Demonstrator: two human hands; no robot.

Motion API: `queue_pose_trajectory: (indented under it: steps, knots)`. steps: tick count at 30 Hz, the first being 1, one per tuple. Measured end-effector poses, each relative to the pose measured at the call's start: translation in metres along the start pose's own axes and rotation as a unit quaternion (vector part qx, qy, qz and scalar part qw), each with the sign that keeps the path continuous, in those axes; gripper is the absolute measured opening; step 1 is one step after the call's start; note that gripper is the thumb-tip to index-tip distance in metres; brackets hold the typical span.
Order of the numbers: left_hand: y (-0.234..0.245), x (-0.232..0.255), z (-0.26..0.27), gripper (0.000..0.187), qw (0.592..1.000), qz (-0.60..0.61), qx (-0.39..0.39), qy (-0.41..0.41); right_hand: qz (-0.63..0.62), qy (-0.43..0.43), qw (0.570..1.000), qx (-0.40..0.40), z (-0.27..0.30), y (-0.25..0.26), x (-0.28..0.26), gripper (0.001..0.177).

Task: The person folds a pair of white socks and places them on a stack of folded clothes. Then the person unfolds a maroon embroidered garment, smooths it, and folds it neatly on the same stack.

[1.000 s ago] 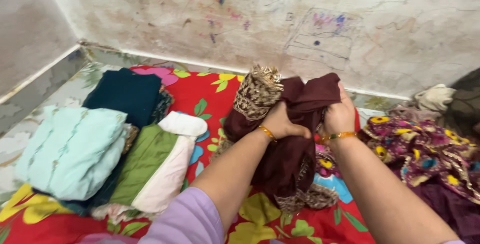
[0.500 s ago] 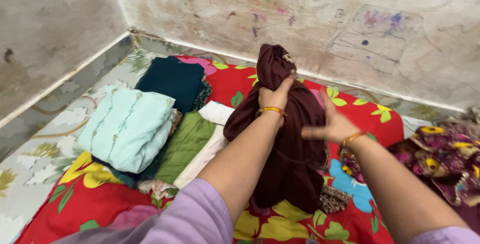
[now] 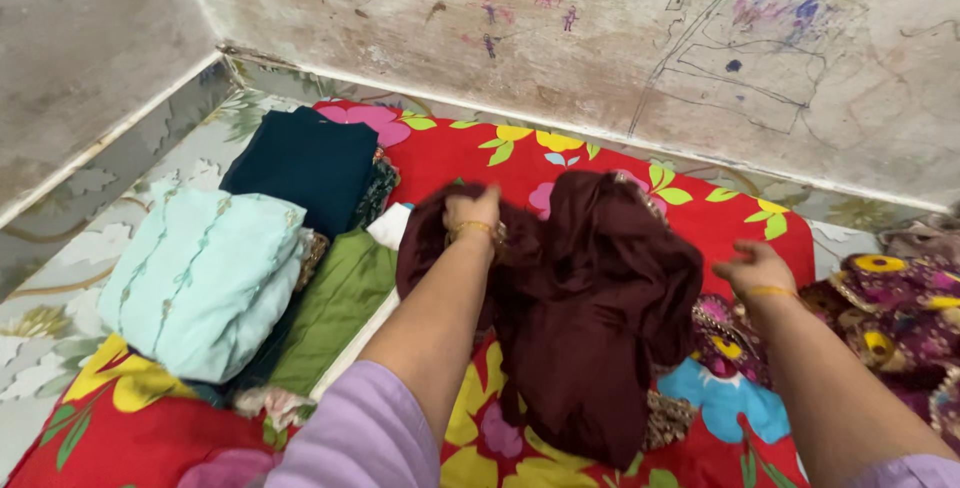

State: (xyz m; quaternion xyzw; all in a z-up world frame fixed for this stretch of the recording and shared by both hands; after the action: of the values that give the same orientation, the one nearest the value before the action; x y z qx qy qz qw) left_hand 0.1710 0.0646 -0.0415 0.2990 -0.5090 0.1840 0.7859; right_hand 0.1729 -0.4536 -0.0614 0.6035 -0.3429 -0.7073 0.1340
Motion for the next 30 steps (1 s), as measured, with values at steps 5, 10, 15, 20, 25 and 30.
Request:
queue_pose_trajectory:
  steps: [5,10,15,20,25,30]
  knots:
    - [-0.020,-0.040,0.026,0.080,0.971,-0.176,-0.158,0.034,0.308,-0.033,0.945,-0.101,0.004,-0.016,0.060,0.073]
    - [-0.045,-0.054,0.070,0.098,0.865,-0.410,-0.282,-0.074,0.490,-0.144,0.847,-0.151,0.050,-0.050,0.098,0.094]
    - [-0.062,-0.077,0.094,0.119,0.742,-0.533,-0.390,-0.117,0.313,-0.116,0.936,-0.112,0.072,-0.074,0.144,0.139]
    - [-0.064,-0.110,0.083,0.133,0.680,-0.588,-0.424,-0.107,0.295,-0.086,0.947,-0.090,0.042,-0.064,0.176,0.139]
    - [-0.063,-0.124,0.081,0.137,0.646,-0.621,-0.429,-0.115,0.256,-0.040,0.966,-0.018,0.011,-0.011,0.167,0.139]
    - [-0.048,-0.119,0.105,0.129,0.569,-0.676,-0.445,-0.147,0.237,-0.020,0.971,-0.011,0.037,0.002,0.144,0.138]
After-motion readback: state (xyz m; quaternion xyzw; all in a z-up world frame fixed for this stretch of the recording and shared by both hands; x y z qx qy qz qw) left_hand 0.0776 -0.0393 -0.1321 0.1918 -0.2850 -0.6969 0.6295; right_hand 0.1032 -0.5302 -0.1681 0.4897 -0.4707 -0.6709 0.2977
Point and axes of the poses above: each hand's wrist, its own z-axis away from the middle knuckle, its own y-axis out of the back of the hand, x = y × z, the point moved 5 cm from there along -z, towards the middle knuckle, and after that the axes turned 2 degrees about y, right-handed, at the moved point
